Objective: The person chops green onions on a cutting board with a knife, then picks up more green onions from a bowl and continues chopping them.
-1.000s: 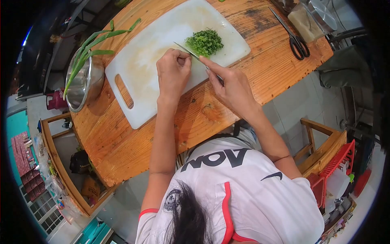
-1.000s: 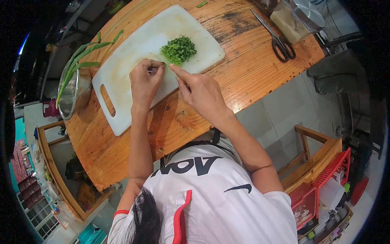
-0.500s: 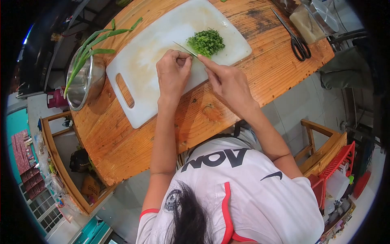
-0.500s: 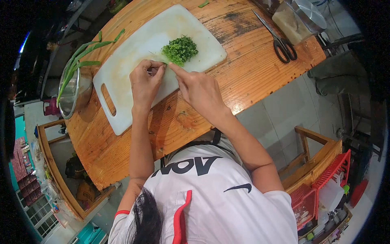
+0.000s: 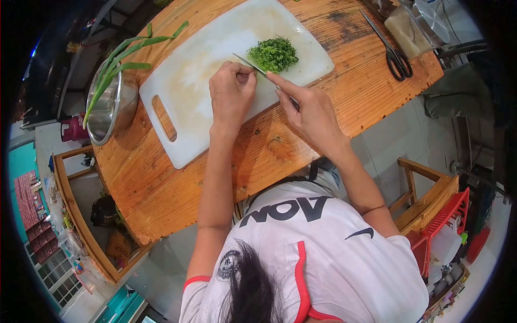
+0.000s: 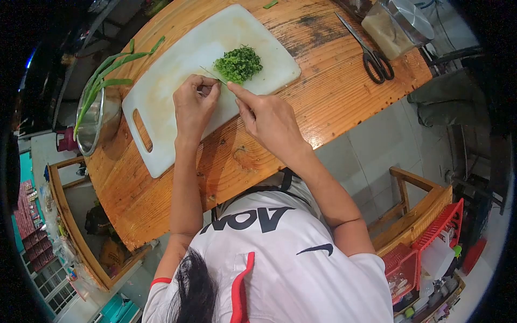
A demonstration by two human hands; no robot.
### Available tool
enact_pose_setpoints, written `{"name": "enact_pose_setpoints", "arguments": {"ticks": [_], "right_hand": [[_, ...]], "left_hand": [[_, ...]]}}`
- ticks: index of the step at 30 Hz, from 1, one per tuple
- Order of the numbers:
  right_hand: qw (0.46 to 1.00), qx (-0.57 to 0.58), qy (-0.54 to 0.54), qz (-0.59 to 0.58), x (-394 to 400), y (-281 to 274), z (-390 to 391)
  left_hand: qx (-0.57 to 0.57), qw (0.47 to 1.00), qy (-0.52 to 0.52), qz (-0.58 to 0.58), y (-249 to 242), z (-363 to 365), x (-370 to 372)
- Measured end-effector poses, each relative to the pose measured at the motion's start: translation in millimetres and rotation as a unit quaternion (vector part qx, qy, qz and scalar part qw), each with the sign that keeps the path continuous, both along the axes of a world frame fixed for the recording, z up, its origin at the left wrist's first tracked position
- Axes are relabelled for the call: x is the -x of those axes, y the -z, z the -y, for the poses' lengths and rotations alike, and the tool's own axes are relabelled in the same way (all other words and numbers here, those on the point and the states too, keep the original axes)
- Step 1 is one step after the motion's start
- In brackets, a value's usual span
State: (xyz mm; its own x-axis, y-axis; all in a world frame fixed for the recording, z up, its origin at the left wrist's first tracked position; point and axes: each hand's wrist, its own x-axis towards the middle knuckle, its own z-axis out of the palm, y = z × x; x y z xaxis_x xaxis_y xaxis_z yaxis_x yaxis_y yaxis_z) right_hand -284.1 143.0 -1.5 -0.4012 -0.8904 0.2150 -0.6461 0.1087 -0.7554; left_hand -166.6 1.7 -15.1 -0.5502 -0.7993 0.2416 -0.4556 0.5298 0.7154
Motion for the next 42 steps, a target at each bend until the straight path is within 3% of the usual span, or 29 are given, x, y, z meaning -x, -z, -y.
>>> {"name": "enact_pose_setpoints", "arguments": {"ticks": [33,42], "right_hand": [[0.998,0.059,0.003,0.015,-0.5,17.0,12.1],[0.999,0.018,-0.004,0.030,-1.5,2.2,3.0]], "left_hand": [[0.018,1.000,0.001,-0.008,0.3,-4.4,-1.9],[0.019,1.000,0.009,-0.014,2.4,-3.0,-1.8]]}}
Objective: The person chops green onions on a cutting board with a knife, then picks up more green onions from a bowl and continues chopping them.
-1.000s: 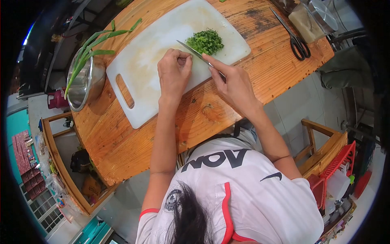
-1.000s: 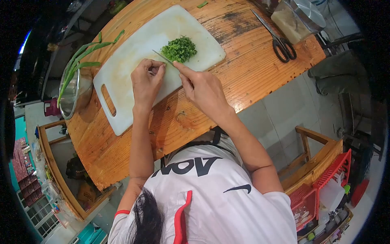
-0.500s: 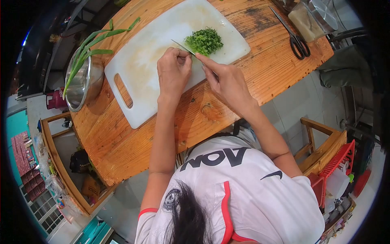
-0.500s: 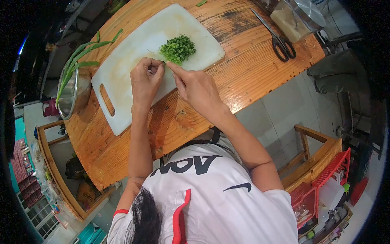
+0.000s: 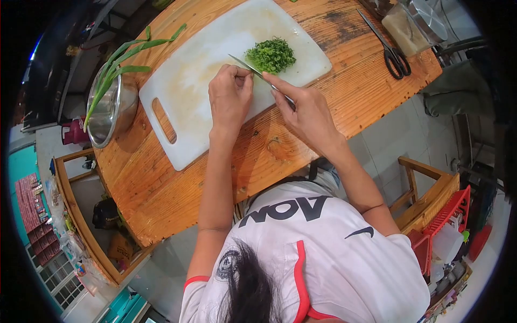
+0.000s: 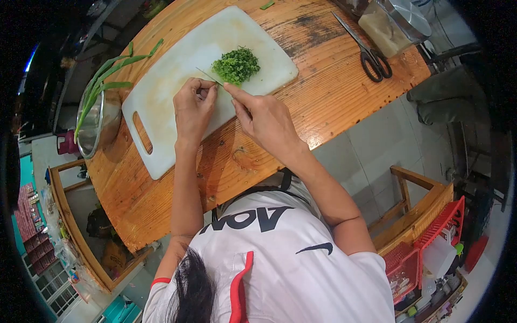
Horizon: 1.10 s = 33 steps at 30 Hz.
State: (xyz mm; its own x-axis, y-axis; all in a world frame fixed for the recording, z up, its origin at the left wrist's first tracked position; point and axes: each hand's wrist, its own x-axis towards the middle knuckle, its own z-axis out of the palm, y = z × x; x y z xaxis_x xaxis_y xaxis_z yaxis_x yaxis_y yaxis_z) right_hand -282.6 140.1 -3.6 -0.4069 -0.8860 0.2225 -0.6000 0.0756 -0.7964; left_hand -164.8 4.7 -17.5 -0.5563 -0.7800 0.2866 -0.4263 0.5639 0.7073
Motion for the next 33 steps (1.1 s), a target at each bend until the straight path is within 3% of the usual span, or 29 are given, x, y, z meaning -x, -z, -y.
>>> {"name": "enact_pose_setpoints", "arguments": {"ticks": [9,15,33], "right_hand": [[0.998,0.008,0.013,-0.054,-5.0,11.7,13.0],[0.999,-0.041,0.024,0.012,1.9,-2.3,-1.3],[0.999,0.010,0.021,-0.031,-5.2,7.6,9.0]], "left_hand": [[0.024,1.000,-0.009,0.017,-0.6,-2.5,-1.4],[0.013,1.000,-0.009,0.007,-4.3,-6.0,-1.7],[0.046,0.999,-0.024,-0.001,4.5,-5.8,0.5]]}}
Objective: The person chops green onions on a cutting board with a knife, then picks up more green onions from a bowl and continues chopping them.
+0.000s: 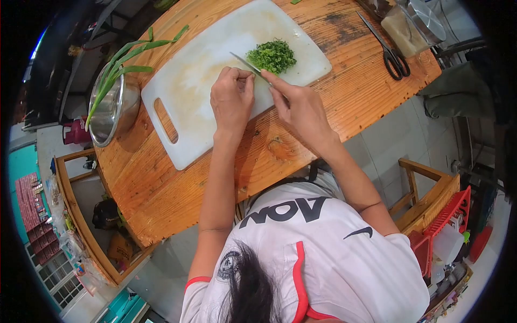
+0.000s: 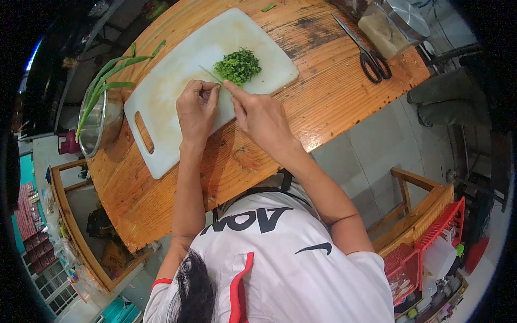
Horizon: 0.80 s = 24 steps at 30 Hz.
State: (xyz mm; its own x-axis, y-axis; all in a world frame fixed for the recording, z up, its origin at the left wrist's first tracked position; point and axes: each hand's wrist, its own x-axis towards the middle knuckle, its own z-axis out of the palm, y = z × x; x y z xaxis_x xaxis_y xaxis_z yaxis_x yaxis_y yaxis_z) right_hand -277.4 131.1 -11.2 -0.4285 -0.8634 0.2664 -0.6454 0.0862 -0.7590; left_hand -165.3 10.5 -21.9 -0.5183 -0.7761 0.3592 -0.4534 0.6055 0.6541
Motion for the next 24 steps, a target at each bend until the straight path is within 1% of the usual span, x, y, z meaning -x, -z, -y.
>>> {"name": "enact_pose_setpoints", "arguments": {"ticks": [3,6,9,12,15,18,21,24], "right_hand": [[0.998,-0.041,0.003,0.042,4.4,-7.8,-5.2],[0.998,-0.027,-0.001,0.051,3.5,-10.3,-9.0],[0.999,-0.012,-0.005,0.042,3.8,-8.3,-8.8],[0.998,-0.041,-0.009,0.036,3.4,-13.6,-10.0],[0.999,-0.035,-0.011,0.031,3.4,-11.4,-9.6],[1.000,-0.015,-0.016,-0.019,2.3,-2.8,-3.4],[0.999,-0.025,-0.014,-0.029,1.2,0.0,6.7],[1.000,-0.009,-0.017,-0.010,5.2,3.1,4.9]], "left_hand": [[-0.010,1.000,-0.014,0.007,-2.7,-3.1,3.6],[-0.003,1.000,0.007,-0.002,-0.3,0.2,1.9],[-0.029,1.000,0.002,-0.004,-3.2,0.5,1.0],[-0.031,0.999,-0.004,0.007,-4.6,-0.2,1.2],[-0.032,0.999,-0.007,0.006,-3.6,-0.2,1.3],[-0.035,0.999,-0.012,0.015,-3.0,0.1,1.9],[-0.022,1.000,-0.008,0.007,-2.0,0.8,1.7],[-0.033,0.999,-0.010,0.010,-0.7,0.7,0.0]]}}
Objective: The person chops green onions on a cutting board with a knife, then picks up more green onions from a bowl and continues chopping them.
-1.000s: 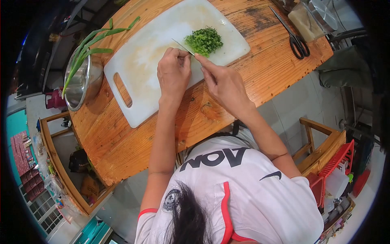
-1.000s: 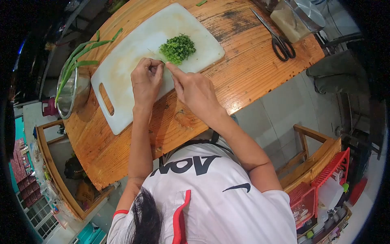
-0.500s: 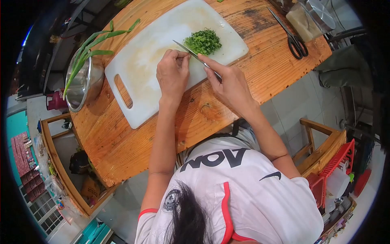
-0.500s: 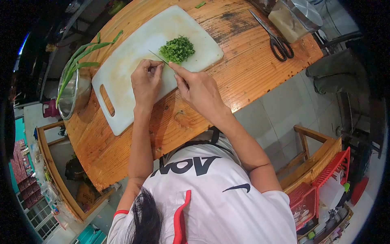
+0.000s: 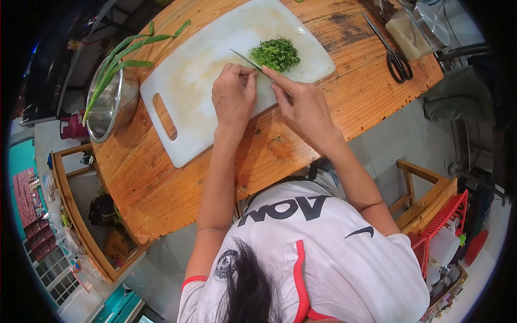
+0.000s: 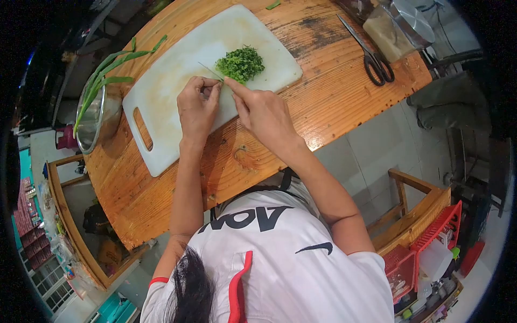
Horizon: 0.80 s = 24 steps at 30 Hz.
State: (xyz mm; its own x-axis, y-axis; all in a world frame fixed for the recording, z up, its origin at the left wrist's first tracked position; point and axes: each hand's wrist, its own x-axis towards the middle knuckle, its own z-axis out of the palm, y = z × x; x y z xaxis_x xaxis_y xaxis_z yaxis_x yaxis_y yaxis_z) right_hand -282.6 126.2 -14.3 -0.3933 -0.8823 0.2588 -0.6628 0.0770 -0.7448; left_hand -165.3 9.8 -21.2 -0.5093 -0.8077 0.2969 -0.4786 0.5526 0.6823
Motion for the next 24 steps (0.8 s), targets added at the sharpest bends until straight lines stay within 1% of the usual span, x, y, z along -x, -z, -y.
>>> {"name": "enact_pose_setpoints", "arguments": {"ticks": [3,6,12,15,18,24], "right_hand": [[1.000,0.003,0.009,0.017,1.8,-4.9,-8.0],[0.999,-0.028,0.003,0.029,0.0,-16.0,-12.7],[1.000,0.005,-0.003,-0.022,-5.2,-3.7,-7.6],[1.000,0.005,0.003,-0.028,-6.8,1.0,-0.7],[1.000,0.007,0.011,0.012,-3.3,-0.4,-4.2],[0.999,-0.043,0.010,0.026,-0.1,-14.2,-16.6]], "left_hand": [[-0.012,1.000,-0.008,0.002,-2.1,-0.9,0.9],[0.019,1.000,0.002,0.000,0.9,0.3,0.7],[0.013,1.000,-0.005,0.015,-1.4,-1.3,2.7],[0.042,0.999,0.001,0.023,1.4,0.1,2.7],[0.021,1.000,-0.005,0.006,0.2,-1.5,2.1],[0.035,0.999,0.003,0.012,1.5,-0.3,1.4]]}}
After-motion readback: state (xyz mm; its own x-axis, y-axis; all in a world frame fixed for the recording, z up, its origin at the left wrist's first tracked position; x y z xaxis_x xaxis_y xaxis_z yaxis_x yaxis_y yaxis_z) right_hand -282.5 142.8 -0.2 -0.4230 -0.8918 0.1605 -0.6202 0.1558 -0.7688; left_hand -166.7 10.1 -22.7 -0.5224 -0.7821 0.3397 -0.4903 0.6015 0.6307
